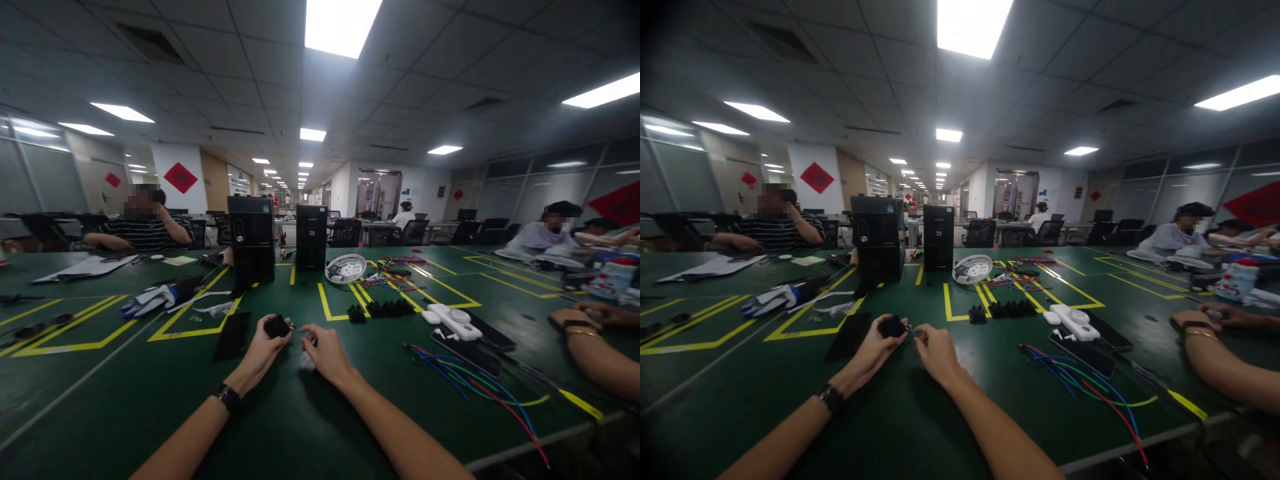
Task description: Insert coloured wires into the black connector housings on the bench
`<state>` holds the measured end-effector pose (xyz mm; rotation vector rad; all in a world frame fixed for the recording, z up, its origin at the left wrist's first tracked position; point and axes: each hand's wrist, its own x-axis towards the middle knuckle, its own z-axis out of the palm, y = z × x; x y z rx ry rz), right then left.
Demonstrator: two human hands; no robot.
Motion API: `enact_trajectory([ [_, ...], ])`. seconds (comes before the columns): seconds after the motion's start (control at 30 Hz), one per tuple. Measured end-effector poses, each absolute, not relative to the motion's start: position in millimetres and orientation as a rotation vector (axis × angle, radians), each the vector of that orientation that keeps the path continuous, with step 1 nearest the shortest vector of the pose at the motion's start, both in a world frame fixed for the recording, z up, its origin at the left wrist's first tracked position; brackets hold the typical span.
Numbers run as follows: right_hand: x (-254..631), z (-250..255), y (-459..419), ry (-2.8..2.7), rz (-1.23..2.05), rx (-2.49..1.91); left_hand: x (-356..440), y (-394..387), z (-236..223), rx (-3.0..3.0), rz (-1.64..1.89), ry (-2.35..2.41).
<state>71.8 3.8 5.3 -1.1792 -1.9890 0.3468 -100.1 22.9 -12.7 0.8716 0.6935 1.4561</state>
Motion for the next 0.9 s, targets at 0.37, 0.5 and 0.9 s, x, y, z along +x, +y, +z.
enact_trajectory([
  [0.37,60,1,0,-1.952,0.456,-1.014,-101,16,-2,0.806,1.41,0.597],
  [0.5,61,2,1,-1.944,0.476,-0.981,-100,15,-3,0.807,1.416,0.592],
  [0.9,61,6,-5,-2.088,0.381,-0.983,-100,13,-4,1.023,1.407,0.723],
])
